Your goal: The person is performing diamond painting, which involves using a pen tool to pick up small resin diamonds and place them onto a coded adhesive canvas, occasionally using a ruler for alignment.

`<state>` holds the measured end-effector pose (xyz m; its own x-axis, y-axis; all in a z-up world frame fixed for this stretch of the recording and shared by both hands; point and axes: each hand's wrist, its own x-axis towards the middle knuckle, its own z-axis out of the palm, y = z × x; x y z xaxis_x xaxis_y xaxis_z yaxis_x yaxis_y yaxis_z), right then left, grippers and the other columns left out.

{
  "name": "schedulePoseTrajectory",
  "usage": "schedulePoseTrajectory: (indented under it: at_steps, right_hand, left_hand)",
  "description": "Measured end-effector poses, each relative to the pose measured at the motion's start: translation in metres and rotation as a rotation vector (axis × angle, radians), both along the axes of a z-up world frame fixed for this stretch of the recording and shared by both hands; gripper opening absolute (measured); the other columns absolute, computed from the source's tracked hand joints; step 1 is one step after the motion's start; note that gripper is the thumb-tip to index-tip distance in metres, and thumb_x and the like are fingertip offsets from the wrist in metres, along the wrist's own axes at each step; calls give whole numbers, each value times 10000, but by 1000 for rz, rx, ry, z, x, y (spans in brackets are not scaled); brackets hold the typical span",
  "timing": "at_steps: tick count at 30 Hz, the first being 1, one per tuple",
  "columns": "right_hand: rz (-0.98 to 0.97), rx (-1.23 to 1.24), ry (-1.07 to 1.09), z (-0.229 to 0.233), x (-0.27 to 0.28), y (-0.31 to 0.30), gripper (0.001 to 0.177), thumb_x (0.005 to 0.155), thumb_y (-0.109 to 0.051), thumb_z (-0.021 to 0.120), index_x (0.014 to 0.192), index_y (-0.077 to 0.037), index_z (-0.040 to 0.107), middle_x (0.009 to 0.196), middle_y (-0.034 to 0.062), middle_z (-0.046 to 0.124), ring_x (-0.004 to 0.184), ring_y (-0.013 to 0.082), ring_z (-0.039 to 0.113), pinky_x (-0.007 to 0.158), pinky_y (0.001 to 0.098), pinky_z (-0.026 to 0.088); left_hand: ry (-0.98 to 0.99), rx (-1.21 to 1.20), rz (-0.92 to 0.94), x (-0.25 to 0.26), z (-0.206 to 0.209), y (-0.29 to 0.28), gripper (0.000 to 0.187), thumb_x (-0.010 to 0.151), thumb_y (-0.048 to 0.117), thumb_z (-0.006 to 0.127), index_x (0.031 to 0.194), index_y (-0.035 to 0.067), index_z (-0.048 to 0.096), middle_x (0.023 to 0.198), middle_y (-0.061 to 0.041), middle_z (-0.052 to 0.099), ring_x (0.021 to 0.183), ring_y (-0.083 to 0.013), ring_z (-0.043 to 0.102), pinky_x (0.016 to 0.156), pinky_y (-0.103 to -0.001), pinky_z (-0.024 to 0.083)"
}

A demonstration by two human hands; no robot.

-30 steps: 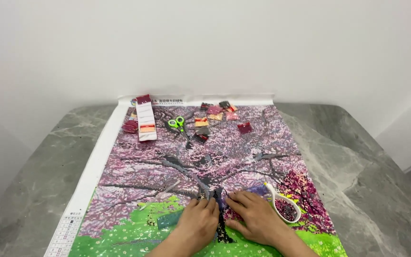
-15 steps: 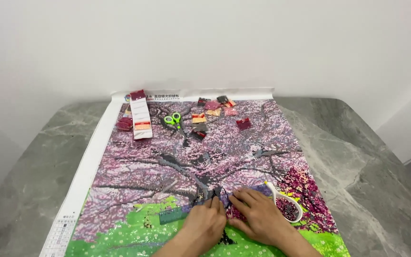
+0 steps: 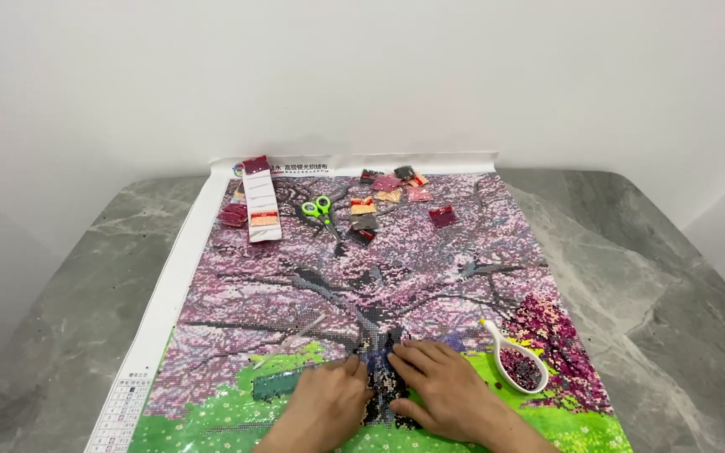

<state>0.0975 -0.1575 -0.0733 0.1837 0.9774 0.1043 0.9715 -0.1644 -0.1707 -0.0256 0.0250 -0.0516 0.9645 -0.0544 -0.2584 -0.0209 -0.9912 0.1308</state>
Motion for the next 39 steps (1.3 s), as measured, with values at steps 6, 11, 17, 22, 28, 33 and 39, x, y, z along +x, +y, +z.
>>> schedulePoseTrajectory:
  at_steps: [6, 11, 17, 22, 28, 33, 39]
  right_hand:
    - [-72, -19, -76, 3, -1, -5, 683, 1003, -597, 420, 1359, -21, 508, 1377, 167, 508, 1222, 346, 456, 955, 496, 375]
    - [-212, -99, -142, -22, -13, -15, 739, 975, -720, 440, 1259, -44, 538, 1231, 143, 569, 1119, 334, 508, 855, 492, 436]
    - [-288, -62, -248, -44, -19, -14, 801, 902, -796, 559, 1141, -31, 561, 1081, 133, 580, 995, 334, 540, 692, 478, 514]
    - [-314, -60, -242, -35, -17, -12, 766, 916, -809, 515, 1080, -67, 605, 975, 85, 598, 895, 303, 571, 597, 463, 541]
    - [-237, -258, -94, -48, -10, -10, 895, 1004, -773, 351, 1440, 8, 361, 1491, 226, 331, 1349, 422, 308, 1082, 536, 254]
    - [-101, 61, -132, -45, -10, -6, 729, 1004, -652, 430, 1388, -34, 483, 1467, 221, 403, 1366, 355, 342, 1070, 492, 261]
    - [-120, -183, 99, -18, -1, -1, 730, 987, -662, 389, 1459, -105, 403, 1522, 137, 324, 1393, 341, 257, 1093, 521, 205]
  left_hand:
    - [97, -59, 75, 14, 17, -6, 365, 1022, 339, 477, 1234, 43, 499, 1305, -114, 521, 1069, -379, 595, 782, -587, 534]
    - [9, -74, -103, 24, 5, -10, 388, 1017, 333, 528, 1217, 0, 519, 1212, -156, 563, 1119, -333, 557, 814, -513, 527]
    - [-135, -169, -146, 29, -11, -6, 230, 968, 270, 542, 1026, 49, 572, 1043, -125, 604, 971, -333, 591, 746, -493, 523]
    - [16, -154, -65, 28, 14, -9, 249, 990, 302, 503, 1039, 68, 573, 1107, -106, 601, 944, -352, 614, 696, -543, 542]
    - [-41, -35, -29, 16, -24, -22, 403, 976, 353, 597, 1194, 22, 530, 1131, -131, 581, 1002, -318, 592, 676, -478, 542]
    - [-269, 92, 45, 1, -68, -30, 162, 890, 143, 587, 977, 7, 596, 868, -133, 605, 659, -299, 658, 431, -453, 583]
    - [-115, 38, 56, 9, -59, -34, 194, 909, 112, 488, 957, -38, 601, 870, -200, 631, 633, -399, 676, 475, -514, 549]
